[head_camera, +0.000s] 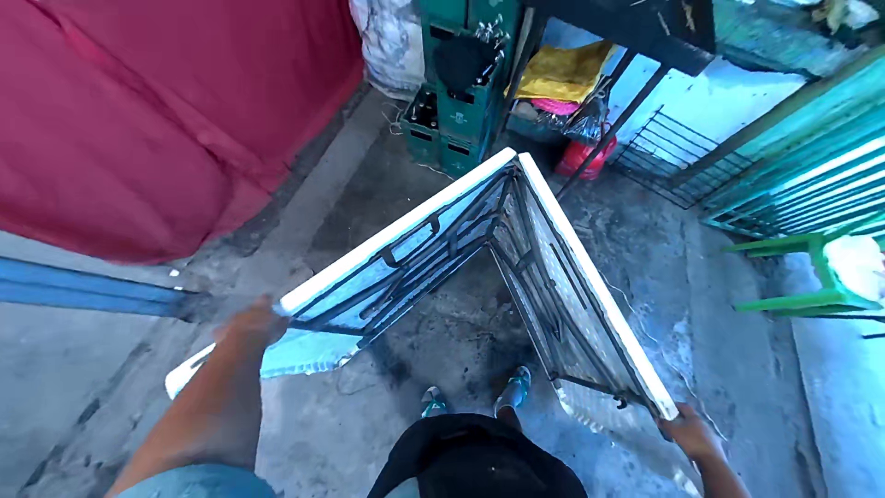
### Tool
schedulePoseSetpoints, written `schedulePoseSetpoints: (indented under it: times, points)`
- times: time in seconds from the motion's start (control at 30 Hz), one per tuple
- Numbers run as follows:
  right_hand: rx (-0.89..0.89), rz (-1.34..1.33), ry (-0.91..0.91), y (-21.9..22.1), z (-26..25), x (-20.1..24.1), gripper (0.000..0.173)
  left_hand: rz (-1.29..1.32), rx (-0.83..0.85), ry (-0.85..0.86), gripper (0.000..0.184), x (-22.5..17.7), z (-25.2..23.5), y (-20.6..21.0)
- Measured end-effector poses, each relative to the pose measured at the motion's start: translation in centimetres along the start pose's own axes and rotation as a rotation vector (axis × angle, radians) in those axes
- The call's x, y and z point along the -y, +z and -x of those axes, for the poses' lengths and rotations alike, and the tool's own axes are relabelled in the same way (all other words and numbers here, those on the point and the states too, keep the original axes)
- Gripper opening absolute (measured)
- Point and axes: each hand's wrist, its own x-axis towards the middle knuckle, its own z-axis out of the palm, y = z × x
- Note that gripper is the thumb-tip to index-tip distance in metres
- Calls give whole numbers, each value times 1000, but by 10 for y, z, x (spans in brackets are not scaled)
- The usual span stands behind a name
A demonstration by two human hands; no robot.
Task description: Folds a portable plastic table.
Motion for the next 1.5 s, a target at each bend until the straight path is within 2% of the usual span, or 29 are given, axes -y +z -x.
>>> schedulePoseSetpoints:
  times: [0.13, 0.2, 0.27, 0.4, 0.57, 0.73, 0.93, 1.07, 1.13, 1.2, 1.37, 1.5]
  points:
    - [40, -12, 99, 44, 51, -40, 76, 42, -16, -70, 72, 85, 9, 24]
    - [-43, 6, 135, 60, 72, -61, 85, 76, -24, -53, 73, 103, 21, 26]
    - [-127, -31, 144, 69, 79, -80, 87, 108, -58, -44, 74, 111, 23, 31]
    - [-104, -22, 157, 65, 80, -77, 77, 67, -121, -47, 77, 110, 28, 38]
    - [-47, 170, 176, 73, 94, -57, 75, -64, -53, -19, 90, 107, 51, 45]
    - [15, 305, 68, 94, 133, -36, 65, -207, 57, 122, 78, 102, 71, 75]
    - [106, 277, -93, 129, 184, -23, 69, -288, 148, 296, 79, 78, 121, 120]
    - [155, 180, -165, 161, 219, -12, 74, -144, 134, 349, 87, 69, 169, 155]
    - [160, 126, -182, 175, 229, -11, 78, -28, 99, 359, 95, 67, 183, 177]
    - [175, 101, -166, 181, 238, -11, 84, 19, 72, 355, 95, 62, 193, 191]
    - [211, 148, -161, 182, 248, 3, 82, -11, 140, 384, 89, 50, 215, 193]
    - [245, 121, -247, 201, 260, 25, 79, 128, 195, 435, 93, 33, 234, 203]
